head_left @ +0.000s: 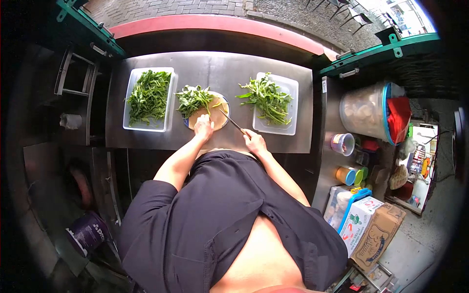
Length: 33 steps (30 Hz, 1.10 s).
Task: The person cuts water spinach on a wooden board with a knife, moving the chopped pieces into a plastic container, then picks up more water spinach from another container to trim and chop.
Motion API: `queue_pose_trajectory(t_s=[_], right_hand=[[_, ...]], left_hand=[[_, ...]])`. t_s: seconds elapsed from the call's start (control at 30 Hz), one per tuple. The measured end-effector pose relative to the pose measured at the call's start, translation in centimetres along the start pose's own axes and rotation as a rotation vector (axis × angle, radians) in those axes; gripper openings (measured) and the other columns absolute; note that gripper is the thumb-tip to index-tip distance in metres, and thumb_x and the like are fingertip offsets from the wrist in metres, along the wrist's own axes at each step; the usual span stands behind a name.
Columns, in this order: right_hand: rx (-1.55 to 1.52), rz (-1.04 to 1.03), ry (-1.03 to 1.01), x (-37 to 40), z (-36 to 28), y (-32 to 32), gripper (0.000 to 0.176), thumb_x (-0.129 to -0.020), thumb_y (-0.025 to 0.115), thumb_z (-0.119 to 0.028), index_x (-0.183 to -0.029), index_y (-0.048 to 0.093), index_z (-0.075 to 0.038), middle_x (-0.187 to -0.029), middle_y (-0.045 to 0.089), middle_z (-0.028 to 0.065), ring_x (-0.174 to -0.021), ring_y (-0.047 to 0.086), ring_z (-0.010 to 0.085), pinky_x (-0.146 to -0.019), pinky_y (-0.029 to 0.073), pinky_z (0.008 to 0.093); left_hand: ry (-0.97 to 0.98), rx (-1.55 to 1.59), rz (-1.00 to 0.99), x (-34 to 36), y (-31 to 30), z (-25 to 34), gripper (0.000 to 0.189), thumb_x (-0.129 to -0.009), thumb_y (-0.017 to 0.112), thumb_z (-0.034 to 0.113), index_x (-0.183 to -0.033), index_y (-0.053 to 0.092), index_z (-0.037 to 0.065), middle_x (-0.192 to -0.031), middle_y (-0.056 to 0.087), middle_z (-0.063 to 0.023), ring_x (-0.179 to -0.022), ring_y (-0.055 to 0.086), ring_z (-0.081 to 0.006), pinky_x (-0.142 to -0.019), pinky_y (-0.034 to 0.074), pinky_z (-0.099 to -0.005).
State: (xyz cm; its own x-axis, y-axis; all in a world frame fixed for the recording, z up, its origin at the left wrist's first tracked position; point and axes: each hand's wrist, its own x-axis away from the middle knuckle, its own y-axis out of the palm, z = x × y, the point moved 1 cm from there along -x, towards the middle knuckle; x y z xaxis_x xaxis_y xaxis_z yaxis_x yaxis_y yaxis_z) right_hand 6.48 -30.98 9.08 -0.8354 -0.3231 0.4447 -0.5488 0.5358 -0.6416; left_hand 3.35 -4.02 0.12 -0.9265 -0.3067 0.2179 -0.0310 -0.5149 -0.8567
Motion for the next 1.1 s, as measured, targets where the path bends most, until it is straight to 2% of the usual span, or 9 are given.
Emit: queue_pose_trajectory(t_s=[0.03,0.17,0.27,0.4,0.47,0.63,0.83,0.93,1.1], right_hand=[[-0.015,-0.009,-0.005,0.0,0.0,-0.1,0.036,-0.099,0.063,-0.027,-0.134,0.067,-0.019,-0.122,0.072,0.0139,-0.111,0.070,0.0340,-0.096,0.055,0.0418],[-0.069,0.013,-0.070,0.0,0.8,-0.4,0.035,-0.097,0.064,-0.029,-0.132,0.068,-0.023,-0.117,0.073,0.0153,-0.108,0.070,0.0365,-0.094,0.055,0.0449],[-0.038,-0.018,-0.022,0.5,0.3,-1.3,0.036,-0.098,0.064,-0.027,-0.134,0.067,-0.017,-0.119,0.073,0.0163,-0.110,0.070,0.0345,-0.094,0.055,0.0412],[-0.060,-0.039,-0.039,1.1,1.1,-1.6,0.037,-0.098,0.065,-0.026,-0.134,0.067,-0.017,-0.119,0.073,0.0170,-0.109,0.070,0.0347,-0.093,0.055,0.0414],[-0.062,-0.046,-0.054,1.3,2.0,-1.6,0.037,-0.098,0.065,-0.026,-0.134,0.067,-0.017,-0.118,0.073,0.0166,-0.109,0.071,0.0346,-0.093,0.055,0.0413],[-0.107,-0.041,-0.103,0.6,3.1,-1.5,0.036,-0.097,0.066,-0.028,-0.133,0.068,-0.021,-0.117,0.073,0.0168,-0.108,0.070,0.0355,-0.093,0.055,0.0429],[-0.127,-0.038,-0.165,-0.7,2.6,-0.8,0.036,-0.097,0.065,-0.030,-0.132,0.068,-0.023,-0.115,0.073,0.0159,-0.106,0.071,0.0357,-0.092,0.056,0.0429],[-0.128,-0.098,-0.146,-1.0,1.7,-0.5,0.036,-0.098,0.065,-0.030,-0.133,0.068,-0.022,-0.119,0.073,0.0157,-0.110,0.070,0.0352,-0.094,0.055,0.0423],[-0.153,-0.092,-0.159,-0.8,0.3,0.1,0.037,-0.098,0.065,-0.028,-0.134,0.067,-0.019,-0.120,0.073,0.0157,-0.110,0.070,0.0335,-0.095,0.054,0.0405]], left_hand=[[-0.007,0.002,0.001,-0.4,0.1,0.2,0.031,-0.088,0.072,0.026,-0.111,0.063,0.006,-0.112,0.062,-0.0158,-0.110,0.061,-0.0355,-0.093,0.052,-0.0473],[-0.364,0.199,0.031,-3.4,-0.1,1.3,0.042,-0.087,0.079,0.031,-0.113,0.058,0.006,-0.113,0.069,-0.0176,-0.107,0.068,-0.0386,-0.090,0.055,-0.0502],[-0.412,0.185,0.063,-4.9,0.3,1.2,0.043,-0.087,0.080,0.032,-0.114,0.058,0.006,-0.112,0.069,-0.0173,-0.107,0.069,-0.0387,-0.090,0.055,-0.0506],[-0.473,0.128,0.073,-6.5,0.2,0.7,0.029,-0.087,0.073,0.029,-0.107,0.066,0.009,-0.105,0.074,-0.0171,-0.100,0.072,-0.0387,-0.087,0.057,-0.0491],[-0.468,0.132,0.114,-7.0,0.4,-0.1,0.026,-0.082,0.074,0.030,-0.099,0.070,0.011,-0.098,0.074,-0.0160,-0.096,0.072,-0.0356,-0.086,0.057,-0.0475],[-0.435,0.190,0.227,-5.7,-2.1,1.4,0.032,-0.080,0.075,0.032,-0.102,0.069,0.010,-0.093,0.074,-0.0161,-0.092,0.072,-0.0372,-0.082,0.057,-0.0476],[-0.261,0.540,0.551,-2.0,-3.4,0.7,0.021,-0.082,0.073,0.013,-0.103,0.071,0.009,-0.082,0.075,-0.0091,-0.077,0.074,-0.0241,-0.074,0.057,-0.0392],[-0.195,0.548,0.640,0.4,-4.8,1.7,0.024,-0.083,0.072,0.010,-0.105,0.067,0.005,-0.086,0.074,-0.0120,-0.075,0.073,-0.0264,-0.072,0.058,-0.0381],[-0.125,0.754,0.587,3.6,-6.0,4.7,0.017,-0.090,0.069,0.004,-0.105,0.061,0.002,-0.085,0.067,-0.0059,-0.072,0.070,-0.0147,-0.061,0.058,-0.0313]])
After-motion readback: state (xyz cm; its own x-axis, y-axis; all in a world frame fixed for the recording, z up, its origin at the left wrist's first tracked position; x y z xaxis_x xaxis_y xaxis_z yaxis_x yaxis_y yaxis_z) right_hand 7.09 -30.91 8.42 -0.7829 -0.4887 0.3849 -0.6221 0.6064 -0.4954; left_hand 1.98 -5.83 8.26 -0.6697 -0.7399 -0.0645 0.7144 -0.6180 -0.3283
